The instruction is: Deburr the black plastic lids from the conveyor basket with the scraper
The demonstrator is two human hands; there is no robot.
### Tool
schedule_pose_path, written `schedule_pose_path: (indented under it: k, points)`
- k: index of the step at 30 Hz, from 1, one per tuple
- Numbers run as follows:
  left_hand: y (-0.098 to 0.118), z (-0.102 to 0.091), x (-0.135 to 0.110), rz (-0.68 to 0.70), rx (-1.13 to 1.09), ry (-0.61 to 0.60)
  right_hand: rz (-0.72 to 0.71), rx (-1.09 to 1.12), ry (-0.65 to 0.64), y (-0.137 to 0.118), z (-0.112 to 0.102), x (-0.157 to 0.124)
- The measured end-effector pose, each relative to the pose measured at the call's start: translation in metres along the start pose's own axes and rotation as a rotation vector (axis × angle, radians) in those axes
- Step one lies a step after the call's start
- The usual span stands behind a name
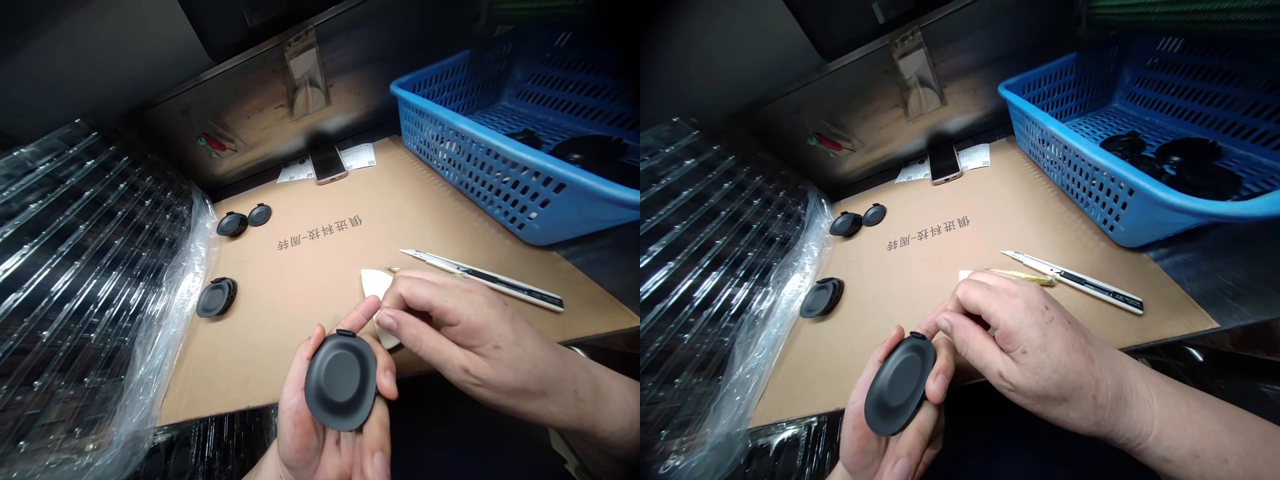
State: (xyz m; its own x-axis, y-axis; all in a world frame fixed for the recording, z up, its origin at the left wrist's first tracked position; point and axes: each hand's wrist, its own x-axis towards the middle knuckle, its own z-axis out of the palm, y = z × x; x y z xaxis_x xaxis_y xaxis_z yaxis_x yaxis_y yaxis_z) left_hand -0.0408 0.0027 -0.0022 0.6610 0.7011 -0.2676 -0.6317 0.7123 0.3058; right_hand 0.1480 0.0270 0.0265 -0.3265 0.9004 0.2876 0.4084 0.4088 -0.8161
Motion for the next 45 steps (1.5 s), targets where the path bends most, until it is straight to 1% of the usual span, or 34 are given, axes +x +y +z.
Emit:
schedule_pose_path:
  k: [3, 6, 9, 12, 14, 19, 24, 33, 40, 45]
  points:
    - [0.001, 0.0, 0.001, -0.007, 0.002, 0.012, 0.02, 0.121, -0.027, -0.003, 0.0, 0.0]
    - [0.002, -0.002, 0.0, 0.005, 0.0, -0.024, 0.108, 0.228, -0.047, -0.005, 0.001, 0.0]
    - [0.003, -0.006, 0.001, -0.013, 0.038, -0.058, 0.229, 0.316, -0.142, -0.005, 0.003, 0.001]
    - [0.003, -0.01, 0.003, 0.027, 0.096, -0.078, 0.284, 0.319, -0.217, -0.003, 0.006, 0.001]
    - [0.002, -0.012, 0.005, 0.046, 0.113, -0.08, 0.281, 0.287, -0.201, -0.001, 0.008, 0.0]
    - [0.002, -0.01, 0.005, 0.022, 0.104, -0.095, 0.267, 0.266, -0.156, -0.002, 0.01, -0.004]
    - [0.002, -0.007, 0.004, -0.006, 0.069, -0.104, 0.252, 0.242, -0.156, -0.005, 0.009, -0.005]
    - [0.0, -0.014, 0.001, 0.017, 0.084, -0.166, 0.259, 0.252, -0.154, -0.009, 0.009, -0.009]
    - [0.0, -0.017, 0.002, 0.043, 0.148, -0.151, 0.24, 0.258, -0.133, -0.01, 0.008, -0.008]
    - [0.0, -0.018, 0.003, 0.059, 0.183, -0.117, 0.242, 0.282, -0.131, -0.01, 0.008, -0.009]
